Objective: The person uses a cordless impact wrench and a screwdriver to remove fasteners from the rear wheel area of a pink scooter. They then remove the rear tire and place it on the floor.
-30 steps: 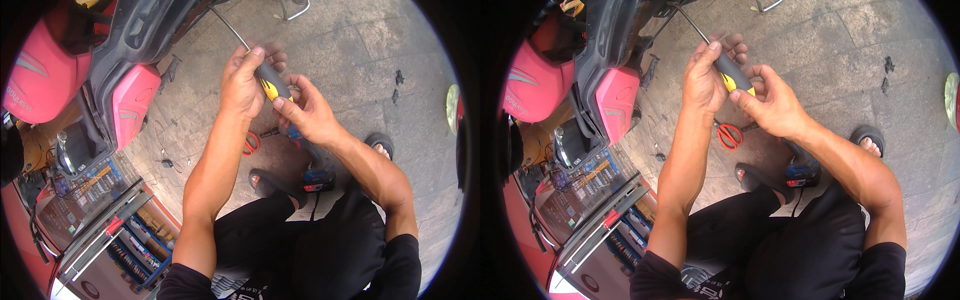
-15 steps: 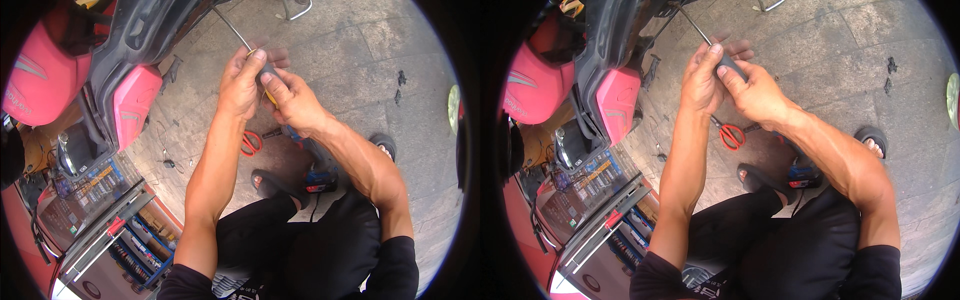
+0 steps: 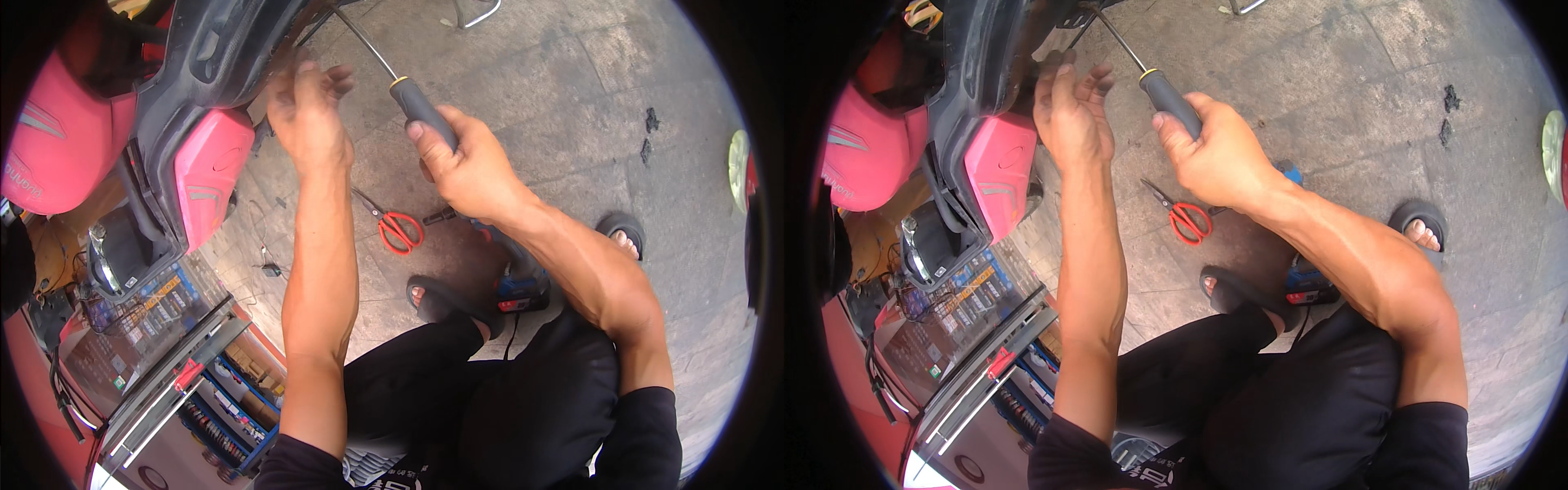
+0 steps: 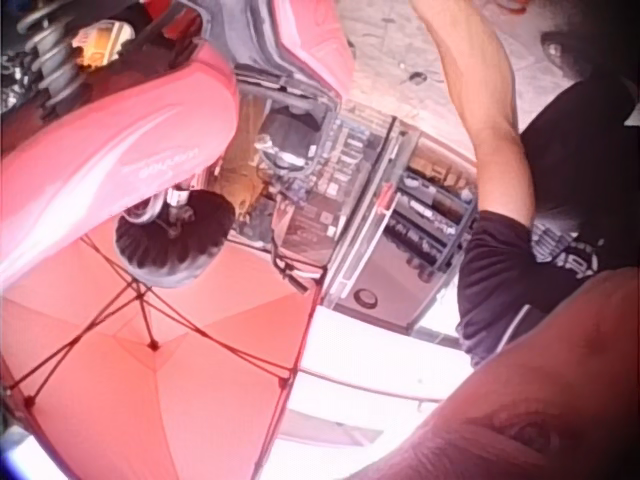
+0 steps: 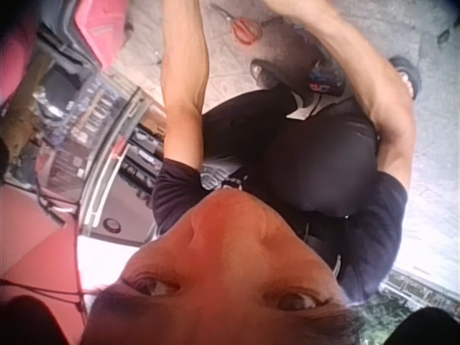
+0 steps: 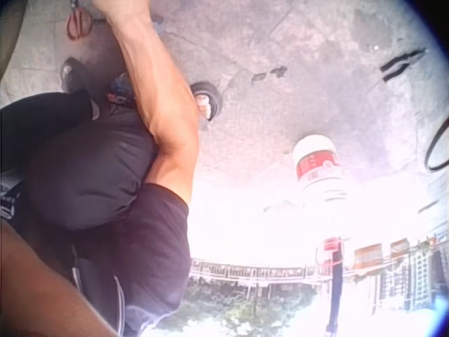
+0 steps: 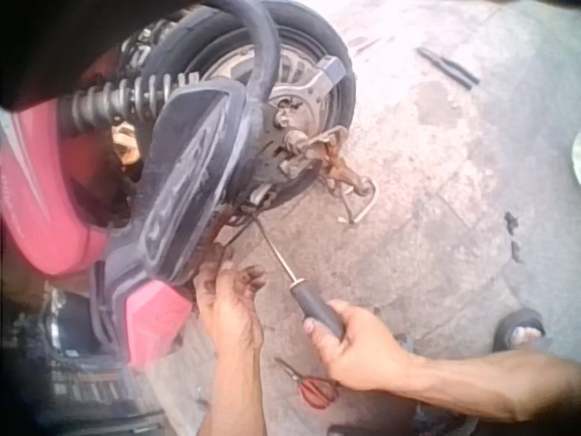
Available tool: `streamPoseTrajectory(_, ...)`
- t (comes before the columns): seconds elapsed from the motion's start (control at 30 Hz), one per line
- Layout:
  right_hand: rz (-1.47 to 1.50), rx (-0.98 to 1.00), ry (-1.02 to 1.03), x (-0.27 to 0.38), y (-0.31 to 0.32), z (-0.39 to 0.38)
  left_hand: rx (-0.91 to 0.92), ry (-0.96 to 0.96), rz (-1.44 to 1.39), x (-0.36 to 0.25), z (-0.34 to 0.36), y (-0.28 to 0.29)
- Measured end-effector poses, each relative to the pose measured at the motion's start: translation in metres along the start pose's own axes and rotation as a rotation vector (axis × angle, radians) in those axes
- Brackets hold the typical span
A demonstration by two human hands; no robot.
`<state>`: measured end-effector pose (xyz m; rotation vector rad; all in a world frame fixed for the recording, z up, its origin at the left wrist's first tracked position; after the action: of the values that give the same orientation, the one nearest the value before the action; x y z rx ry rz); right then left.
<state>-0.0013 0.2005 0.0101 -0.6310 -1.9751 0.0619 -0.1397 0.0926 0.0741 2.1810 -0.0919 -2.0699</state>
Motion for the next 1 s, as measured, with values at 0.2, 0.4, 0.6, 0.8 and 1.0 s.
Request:
streamPoseTrajectory(0.2, 0.177, 0.063, -0.121, 0.006, -0.001, -0.005, 0.081, 0.055, -0.072, -0.004, 0.047, -0.001)
streamPoseTrajectory(0.4, 0.285, 0.171, -0.245, 0.023, 0.009, -0.005, -0.072, -0.014, 0.020, 0.001, 0.053, -0.001)
streamPoseTrajectory(0.6, -0.133, 0.065, -0.155, 0.044, 0.024, -0.004, -0.119, 0.180, -0.219, 0.060, 0.048, 0.009)
streamPoseTrajectory(0.8, 0.121, -0.015, -0.174, 0.042, 0.017, -0.010, 0.074, 0.457, -0.743, 0.108, 0.051, -0.015)
streamPoseTrajectory(1.0, 0.654, -0.002, -0.196, 0.029, 0.000, -0.016, 0.406, 0.418, -1.144, 0.081, 0.086, -0.065)
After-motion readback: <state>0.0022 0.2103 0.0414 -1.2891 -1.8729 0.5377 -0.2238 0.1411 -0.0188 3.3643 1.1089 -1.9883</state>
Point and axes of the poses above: each hand's wrist, its own z-axis towards the middle knuckle, its own y-axis out of the back of the hand, x = y × z, the point moved 7 cm from there along z, towards the middle knuckle, and after that the axes turned 8 degrees about -x, right-handed, at the moved point
